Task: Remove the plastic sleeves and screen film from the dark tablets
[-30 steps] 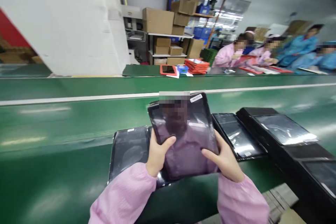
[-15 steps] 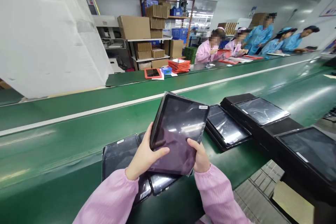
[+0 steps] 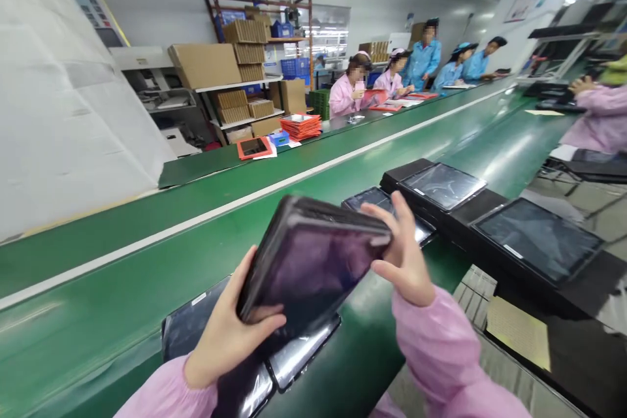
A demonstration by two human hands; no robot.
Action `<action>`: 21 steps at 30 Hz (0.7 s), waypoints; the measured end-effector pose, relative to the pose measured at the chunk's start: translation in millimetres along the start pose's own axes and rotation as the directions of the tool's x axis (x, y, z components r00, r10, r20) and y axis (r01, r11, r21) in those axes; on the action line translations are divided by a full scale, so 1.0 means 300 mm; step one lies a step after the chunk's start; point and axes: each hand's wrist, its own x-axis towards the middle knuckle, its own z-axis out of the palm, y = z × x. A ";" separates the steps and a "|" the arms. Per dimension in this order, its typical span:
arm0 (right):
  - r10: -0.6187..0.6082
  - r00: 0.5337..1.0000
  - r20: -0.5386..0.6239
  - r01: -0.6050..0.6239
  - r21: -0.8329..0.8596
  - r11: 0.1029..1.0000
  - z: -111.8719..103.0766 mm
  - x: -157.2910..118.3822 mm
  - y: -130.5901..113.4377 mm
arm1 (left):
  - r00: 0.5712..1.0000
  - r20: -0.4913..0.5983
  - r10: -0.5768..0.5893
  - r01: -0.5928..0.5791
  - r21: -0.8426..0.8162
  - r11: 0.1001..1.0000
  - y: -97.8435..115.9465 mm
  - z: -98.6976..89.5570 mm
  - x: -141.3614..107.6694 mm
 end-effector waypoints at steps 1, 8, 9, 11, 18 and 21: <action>-0.159 0.985 0.067 0.168 -0.162 0.973 -0.032 0.008 -0.054 | 0.992 0.036 0.125 -0.128 0.096 0.987 0.020 -0.024 -0.001; -0.171 0.866 0.469 0.387 -0.415 0.823 -0.051 -0.067 -0.199 | 0.706 0.451 0.546 -0.708 0.451 0.543 0.154 -0.095 0.068; -0.161 0.888 0.430 0.343 -0.389 0.855 -0.048 -0.084 -0.187 | 0.695 0.476 0.538 -0.719 0.449 0.531 0.166 -0.086 0.082; -0.142 0.934 0.328 0.257 -0.337 0.906 -0.054 -0.125 -0.159 | 0.666 0.510 0.545 -0.745 0.409 0.527 0.184 -0.063 0.110; 0.323 0.856 -0.405 -0.353 0.000 0.936 -0.219 -0.204 -0.041 | 0.788 0.110 0.605 -0.609 0.278 0.743 0.186 -0.099 0.177; 0.416 0.750 -0.514 -0.422 0.111 0.900 -0.316 -0.139 0.025 | 0.924 -0.128 0.360 -0.342 0.144 0.929 0.093 -0.188 0.131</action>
